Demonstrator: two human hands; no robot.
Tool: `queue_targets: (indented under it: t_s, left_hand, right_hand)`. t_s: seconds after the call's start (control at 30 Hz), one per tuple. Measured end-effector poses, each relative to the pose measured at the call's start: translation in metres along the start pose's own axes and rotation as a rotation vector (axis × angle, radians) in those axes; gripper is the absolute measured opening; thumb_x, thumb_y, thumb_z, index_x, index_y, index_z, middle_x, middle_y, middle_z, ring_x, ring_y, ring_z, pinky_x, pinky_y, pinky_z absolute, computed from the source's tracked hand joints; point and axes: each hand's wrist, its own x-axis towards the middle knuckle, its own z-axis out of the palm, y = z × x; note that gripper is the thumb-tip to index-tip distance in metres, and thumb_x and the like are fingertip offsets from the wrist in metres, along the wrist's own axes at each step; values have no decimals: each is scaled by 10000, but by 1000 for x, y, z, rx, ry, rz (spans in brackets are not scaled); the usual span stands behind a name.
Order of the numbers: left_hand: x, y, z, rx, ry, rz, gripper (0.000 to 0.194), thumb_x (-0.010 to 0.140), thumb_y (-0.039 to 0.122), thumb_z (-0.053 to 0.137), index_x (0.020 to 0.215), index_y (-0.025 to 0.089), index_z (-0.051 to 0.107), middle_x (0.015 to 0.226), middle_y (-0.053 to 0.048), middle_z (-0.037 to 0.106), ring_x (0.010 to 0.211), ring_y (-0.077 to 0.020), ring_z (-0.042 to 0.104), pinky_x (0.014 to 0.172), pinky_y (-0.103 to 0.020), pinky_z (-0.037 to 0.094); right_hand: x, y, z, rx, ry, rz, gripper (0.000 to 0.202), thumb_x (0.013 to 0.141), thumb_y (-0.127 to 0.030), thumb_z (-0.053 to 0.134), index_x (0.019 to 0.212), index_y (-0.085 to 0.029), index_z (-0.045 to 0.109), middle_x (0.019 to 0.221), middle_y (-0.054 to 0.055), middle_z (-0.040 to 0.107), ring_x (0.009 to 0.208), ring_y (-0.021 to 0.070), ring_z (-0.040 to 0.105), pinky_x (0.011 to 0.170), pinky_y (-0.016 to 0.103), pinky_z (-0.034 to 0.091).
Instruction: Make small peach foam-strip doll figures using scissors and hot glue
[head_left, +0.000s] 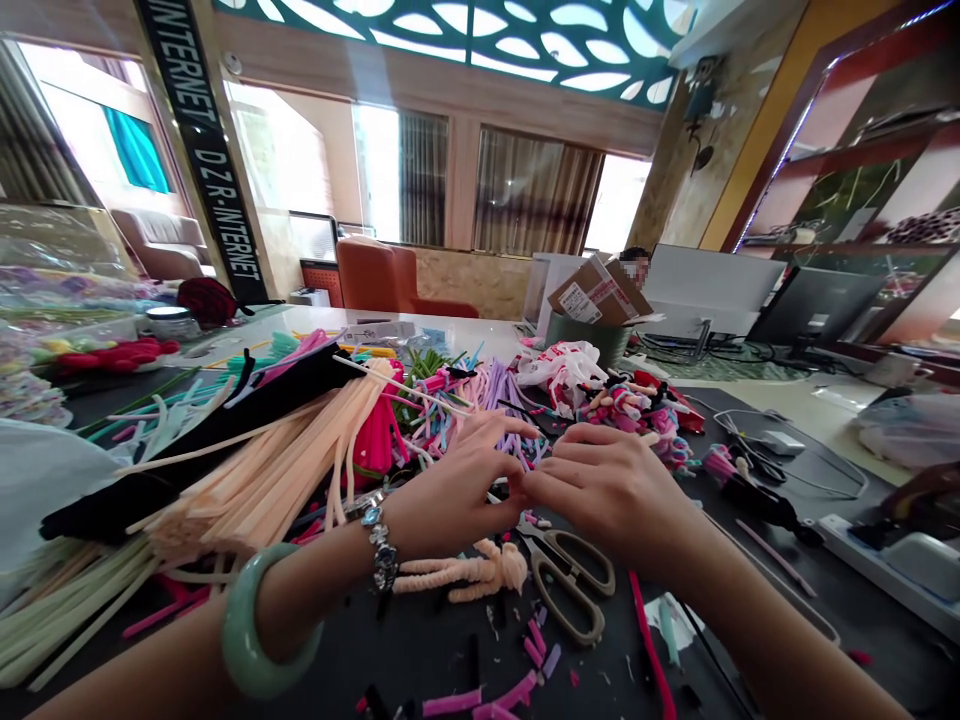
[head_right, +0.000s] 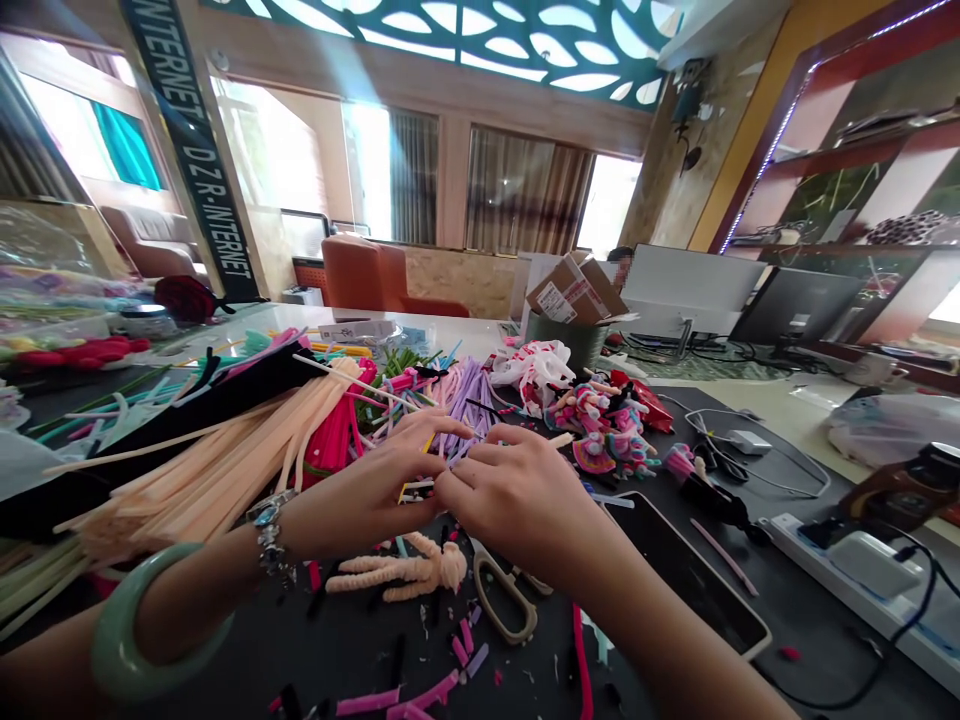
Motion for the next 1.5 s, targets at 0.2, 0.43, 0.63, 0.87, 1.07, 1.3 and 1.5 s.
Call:
queue_targets:
  t_s: [0.2, 0.43, 0.63, 0.87, 1.07, 1.3, 1.5]
  left_hand:
    - [1, -15, 6, -25, 124, -37, 144, 821, 230, 524, 775, 179, 651, 1263, -103, 503, 1243, -263, 375, 1065, -512, 285]
    - [9, -42, -16, -74, 337, -191, 263, 863, 287, 447, 690, 151, 591, 1274, -140, 506, 1244, -274, 403, 1079, -507, 242]
    - [9, -43, -26, -187, 457, -301, 245, 857, 295, 457, 727, 132, 586, 1281, -187, 500, 1233, -300, 442, 1060, -483, 276]
    - [8, -37, -20, -315, 462, -290, 245, 858, 309, 494, 714, 139, 594, 1258, -163, 523, 1245, -285, 448, 1060, -406, 305]
    - [8, -37, -20, -356, 459, -307, 224, 846, 298, 510, 723, 138, 607, 1264, -157, 520, 1246, -281, 445, 1065, -412, 297]
    - [8, -37, -26, -387, 480, -346, 180, 814, 279, 544, 712, 140, 596, 1280, -162, 507, 1218, -268, 465, 1064, -418, 283]
    - [9, -42, -25, -450, 526, -379, 183, 803, 291, 549, 714, 143, 608, 1270, -144, 521, 1209, -258, 467, 1068, -436, 264]
  right_hand:
    - [8, 13, 10, 17, 45, 30, 201, 916, -116, 447, 906, -173, 640, 798, 20, 684, 762, 148, 590, 852, 342, 391]
    - [-1, 14, -5, -62, 125, 171, 181, 921, -226, 502, 1065, -195, 607, 995, 49, 687, 940, 189, 581, 876, 356, 398]
    - [-35, -25, 6, 77, -535, 561, 133, 762, -292, 707, 748, -171, 653, 702, 45, 675, 648, 197, 645, 530, 258, 419]
    - [-58, -56, 42, 90, -695, 652, 126, 824, -245, 636, 855, -132, 683, 894, 137, 676, 876, 258, 646, 643, 280, 483]
    - [-56, -51, 46, 175, -665, 718, 161, 811, -265, 565, 833, -136, 659, 869, 117, 661, 841, 251, 626, 616, 279, 428]
    - [-58, -40, 42, 410, -609, 884, 165, 701, -267, 521, 591, -154, 568, 659, 85, 618, 657, 223, 575, 553, 294, 290]
    - [-68, -26, 26, 923, -606, 1034, 241, 737, -351, 508, 594, -162, 549, 608, 54, 615, 631, 204, 595, 542, 275, 351]
